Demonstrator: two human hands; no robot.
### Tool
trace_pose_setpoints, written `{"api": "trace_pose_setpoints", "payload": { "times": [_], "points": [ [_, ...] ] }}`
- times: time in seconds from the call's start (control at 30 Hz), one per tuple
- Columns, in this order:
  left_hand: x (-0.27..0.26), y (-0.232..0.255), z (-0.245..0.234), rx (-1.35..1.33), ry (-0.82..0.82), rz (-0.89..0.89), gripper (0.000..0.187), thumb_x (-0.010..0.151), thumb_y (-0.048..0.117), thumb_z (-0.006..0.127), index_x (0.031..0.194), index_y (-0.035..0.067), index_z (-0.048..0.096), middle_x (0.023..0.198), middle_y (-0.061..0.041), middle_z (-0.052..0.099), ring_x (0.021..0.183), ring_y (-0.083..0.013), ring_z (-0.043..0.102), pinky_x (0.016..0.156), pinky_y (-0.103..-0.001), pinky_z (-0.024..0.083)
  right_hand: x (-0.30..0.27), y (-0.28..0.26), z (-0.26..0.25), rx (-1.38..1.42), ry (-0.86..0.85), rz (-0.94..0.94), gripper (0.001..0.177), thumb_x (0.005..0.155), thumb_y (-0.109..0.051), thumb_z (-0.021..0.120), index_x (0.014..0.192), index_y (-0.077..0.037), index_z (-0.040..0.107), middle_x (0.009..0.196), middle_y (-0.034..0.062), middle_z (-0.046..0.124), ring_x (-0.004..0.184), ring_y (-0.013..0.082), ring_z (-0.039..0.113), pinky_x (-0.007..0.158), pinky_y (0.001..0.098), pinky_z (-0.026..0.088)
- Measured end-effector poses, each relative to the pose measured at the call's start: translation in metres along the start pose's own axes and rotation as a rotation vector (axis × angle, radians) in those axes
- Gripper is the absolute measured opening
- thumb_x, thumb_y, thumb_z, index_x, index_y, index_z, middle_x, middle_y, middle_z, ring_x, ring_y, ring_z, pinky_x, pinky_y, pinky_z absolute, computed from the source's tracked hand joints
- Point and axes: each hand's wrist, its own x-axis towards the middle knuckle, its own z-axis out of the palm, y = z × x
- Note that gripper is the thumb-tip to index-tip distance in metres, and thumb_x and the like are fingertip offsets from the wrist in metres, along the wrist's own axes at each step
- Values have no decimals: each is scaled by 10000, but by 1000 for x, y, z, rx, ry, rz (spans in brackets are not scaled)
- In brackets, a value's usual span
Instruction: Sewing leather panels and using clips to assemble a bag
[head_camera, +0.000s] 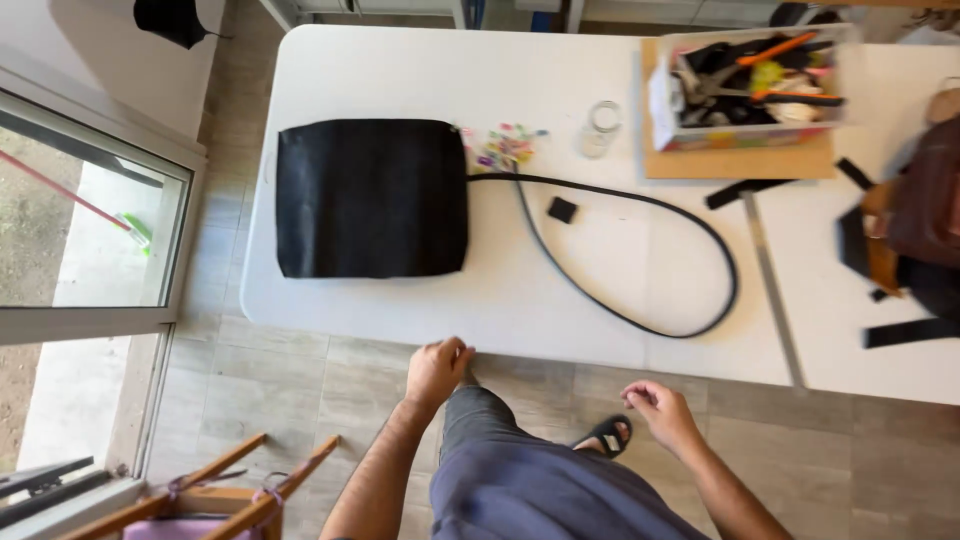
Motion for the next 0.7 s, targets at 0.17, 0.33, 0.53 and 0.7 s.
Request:
{"api": "trace_pose_setpoints", "payload": {
  "times": [0.17, 0.33, 0.53, 0.7],
  "points": [
    [114, -85, -67, -29, 203, 100, 96, 920, 296, 726, 919, 201, 713, 670, -9, 675, 667, -265, 707, 616, -406, 582, 56, -96, 100, -61, -2, 39, 156, 892, -179, 721, 1012, -153, 818, 825, 74, 837, 869, 223, 796, 845, 368, 602],
    [273, -96, -178, -181, 396, 459, 131, 912, 41, 658, 1037, 32, 698, 969, -134, 681, 883, -343, 625, 805, -461, 495, 45, -207, 146, 46, -157, 216, 114, 950, -164, 662, 975, -106, 757, 819, 28, 843, 637, 137, 857, 770, 181, 552],
    [510, -212, -98, -34, 110, 162, 288, 923, 255, 638, 1153, 157, 780, 1169, -79, 759, 1102, -305, 680, 966, -443, 487, 26, -193, 151, -151, -28, 32, 117, 908, -303, 670, 891, -213, 742, 840, -38, 793, 762, 105, 704, 745, 279, 520],
    [530, -226, -70, 217, -831, -83, 445, 832, 311, 673, 1256, 230, 785, 1273, -117, 759, 1272, -417, 637, 1111, -493, 479, 20, -225, 107, -56, 116, 187, 178, 867, -228, 708, 994, -129, 785, 918, 109, 810, 912, 305, 787, 811, 408, 631]
  ]
}}
